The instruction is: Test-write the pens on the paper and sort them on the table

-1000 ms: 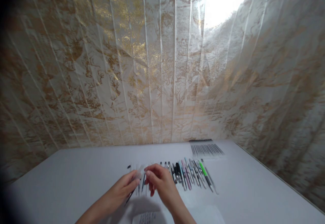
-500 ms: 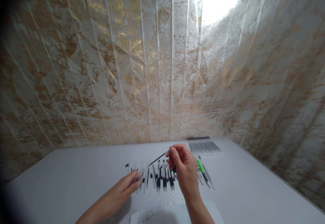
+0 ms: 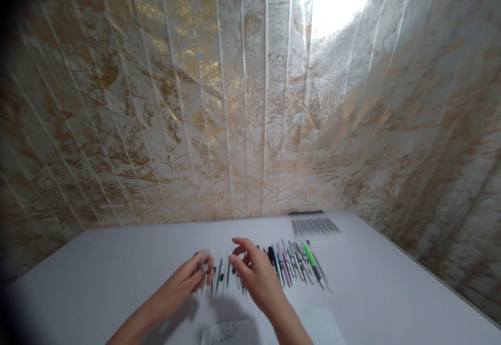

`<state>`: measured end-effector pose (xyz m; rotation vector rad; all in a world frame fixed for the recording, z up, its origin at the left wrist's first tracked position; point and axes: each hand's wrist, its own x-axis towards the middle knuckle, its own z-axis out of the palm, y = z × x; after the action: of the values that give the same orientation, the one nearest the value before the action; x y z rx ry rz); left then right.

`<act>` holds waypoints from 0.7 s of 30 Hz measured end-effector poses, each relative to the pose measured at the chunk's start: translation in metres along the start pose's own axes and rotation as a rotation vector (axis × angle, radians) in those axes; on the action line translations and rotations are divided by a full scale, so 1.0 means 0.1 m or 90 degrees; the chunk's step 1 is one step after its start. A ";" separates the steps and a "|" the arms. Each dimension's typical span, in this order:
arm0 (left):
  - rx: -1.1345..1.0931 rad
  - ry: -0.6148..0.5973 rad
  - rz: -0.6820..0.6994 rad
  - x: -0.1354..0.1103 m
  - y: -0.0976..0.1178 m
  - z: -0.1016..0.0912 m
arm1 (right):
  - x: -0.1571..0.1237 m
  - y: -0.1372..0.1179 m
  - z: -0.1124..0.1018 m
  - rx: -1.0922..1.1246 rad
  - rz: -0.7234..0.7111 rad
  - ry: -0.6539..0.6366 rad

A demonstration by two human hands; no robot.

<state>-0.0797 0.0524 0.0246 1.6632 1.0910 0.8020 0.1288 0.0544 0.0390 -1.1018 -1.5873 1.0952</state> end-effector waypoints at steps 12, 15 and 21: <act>0.282 0.256 -0.136 0.34 -0.63 -0.47 | -0.03 -0.01 -0.05 -0.112 -0.014 0.005; 0.314 0.256 -0.161 0.36 -0.61 -0.43 | -0.02 0.00 -0.05 -0.119 -0.015 0.003; 0.216 0.142 -0.066 0.23 -0.09 -0.27 | -0.03 -0.01 -0.02 -0.137 -0.065 -0.015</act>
<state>-0.0975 0.0849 0.0254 1.8067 1.5251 0.7792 0.1307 0.0520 0.0399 -1.1369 -1.7919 0.8869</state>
